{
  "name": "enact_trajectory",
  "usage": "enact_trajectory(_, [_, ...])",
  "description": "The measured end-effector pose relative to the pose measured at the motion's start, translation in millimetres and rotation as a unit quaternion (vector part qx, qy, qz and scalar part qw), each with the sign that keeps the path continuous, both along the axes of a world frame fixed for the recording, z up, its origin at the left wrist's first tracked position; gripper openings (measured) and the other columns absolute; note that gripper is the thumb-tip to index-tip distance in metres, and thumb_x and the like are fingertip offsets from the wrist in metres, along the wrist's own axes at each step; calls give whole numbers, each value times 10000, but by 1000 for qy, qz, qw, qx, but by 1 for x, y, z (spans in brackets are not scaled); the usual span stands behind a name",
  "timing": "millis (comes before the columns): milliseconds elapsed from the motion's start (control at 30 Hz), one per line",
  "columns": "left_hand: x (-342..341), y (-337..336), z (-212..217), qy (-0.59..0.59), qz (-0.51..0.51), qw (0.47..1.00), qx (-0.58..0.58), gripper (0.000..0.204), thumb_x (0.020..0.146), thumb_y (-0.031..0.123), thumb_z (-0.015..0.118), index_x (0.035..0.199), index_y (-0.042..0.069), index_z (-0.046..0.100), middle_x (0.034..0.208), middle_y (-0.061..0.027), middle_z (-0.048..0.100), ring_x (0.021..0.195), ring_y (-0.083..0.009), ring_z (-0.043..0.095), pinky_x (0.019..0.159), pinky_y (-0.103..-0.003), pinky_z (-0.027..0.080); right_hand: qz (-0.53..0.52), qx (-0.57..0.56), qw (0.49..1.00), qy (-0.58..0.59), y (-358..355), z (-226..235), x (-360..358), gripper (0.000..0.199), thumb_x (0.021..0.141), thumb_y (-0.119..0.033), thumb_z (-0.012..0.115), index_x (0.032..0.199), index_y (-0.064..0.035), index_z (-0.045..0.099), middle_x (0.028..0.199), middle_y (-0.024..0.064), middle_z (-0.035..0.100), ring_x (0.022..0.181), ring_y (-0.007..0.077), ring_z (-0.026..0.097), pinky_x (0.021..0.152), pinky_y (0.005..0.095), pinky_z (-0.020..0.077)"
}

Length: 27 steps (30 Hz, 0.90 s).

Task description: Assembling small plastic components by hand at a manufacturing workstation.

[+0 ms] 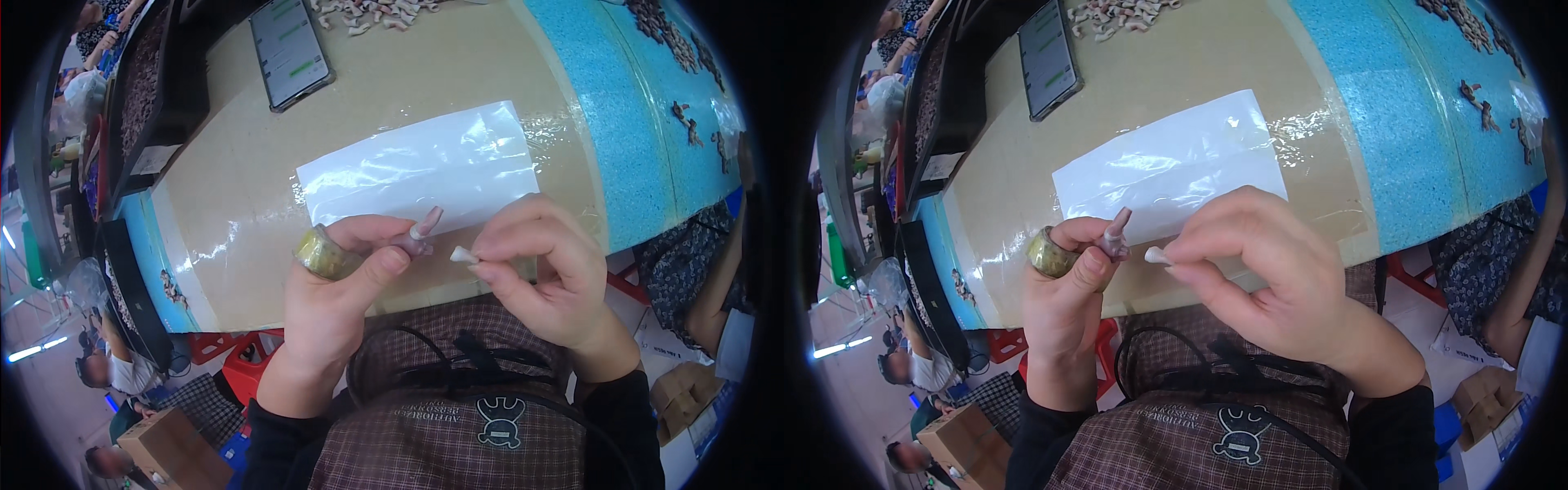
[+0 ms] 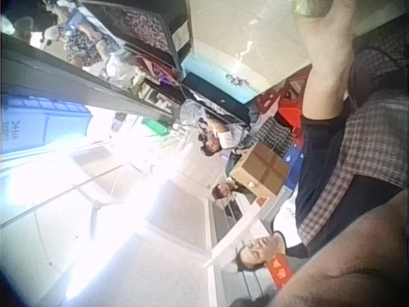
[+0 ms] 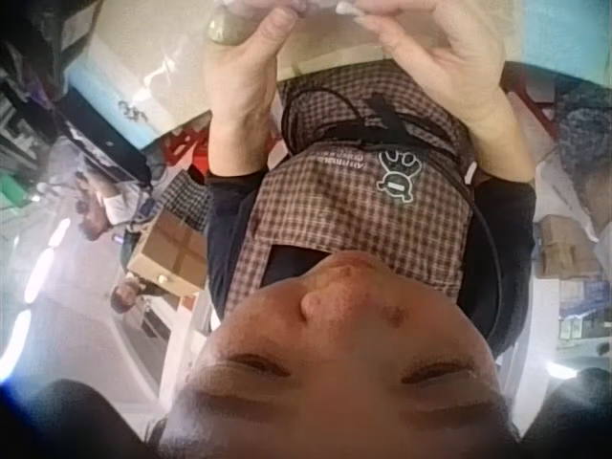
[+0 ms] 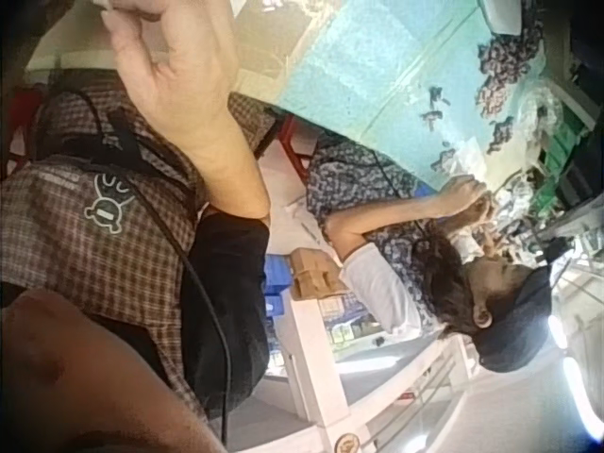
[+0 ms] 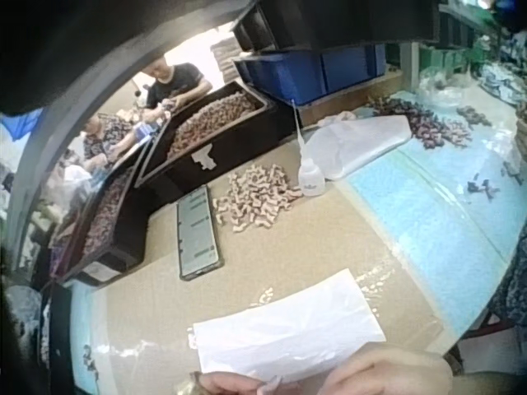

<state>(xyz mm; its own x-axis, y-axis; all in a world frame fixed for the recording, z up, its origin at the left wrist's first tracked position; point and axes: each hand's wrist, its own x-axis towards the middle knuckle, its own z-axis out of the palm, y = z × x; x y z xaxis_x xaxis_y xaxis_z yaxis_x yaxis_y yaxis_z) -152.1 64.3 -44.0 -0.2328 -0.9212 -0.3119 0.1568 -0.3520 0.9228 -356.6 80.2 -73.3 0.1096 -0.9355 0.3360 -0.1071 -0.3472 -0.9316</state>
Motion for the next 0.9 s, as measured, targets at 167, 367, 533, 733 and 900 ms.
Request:
enact_trajectory(167, [3, -14, -21, -445, -44, 811, -378, 221, 748, -16, 720, 954, 55, 682, 876, -43, 681, 844, -193, 577, 787, -315, 450, -115, -77, 988, 68, -10, -15, -11, 171, 743, 83, 686, 886, 11, 628, 874, 123, 636, 788, 214, 619, 685, 287, 489])
enact_trajectory(367, [-4, -20, -41, -461, -32, 789, -406, 232, 684, 9, 759, 890, 99, 703, 850, -22, 666, 825, -208, 536, 749, -320, 430, -167, -90, 980, 65, -12, -32, -22, 188, 751, 92, 675, 905, 16, 600, 887, 118, 629, 796, 202, 603, 705, 274, 476])
enact_trajectory(533, [-5, -20, -43, -475, -41, 773, -418, 259, 675, -16, 759, 905, 90, 702, 871, -25, 662, 835, -208, 533, 752, -318, 432, -155, -96, 981, 59, -14, -31, -22, 194, 753, 96, 672, 913, 16, 596, 881, 116, 625, 790, 198, 599, 701, 269, 476])
enact_trajectory(733, [-2, -17, -30, -447, -43, 802, -394, 269, 707, -32, 747, 957, 38, 677, 907, -51, 661, 857, -161, 545, 768, -298, 441, -156, -83, 983, 50, -10, -26, -20, 211, 740, 77, 701, 916, 11, 605, 876, 115, 638, 784, 203, 612, 693, 273, 482])
enact_trajectory(900, [-3, -3, -4, -143, 19, 983, -112, 242, 813, 30, 709, 1032, -22, 619, 936, -89, 648, 878, -140, 601, 820, -286, 483, -35, -49, 998, 15, -5, -9, -5, 264, 705, 45, 747, 919, -12, 604, 842, 102, 659, 764, 233, 640, 660, 302, 497])
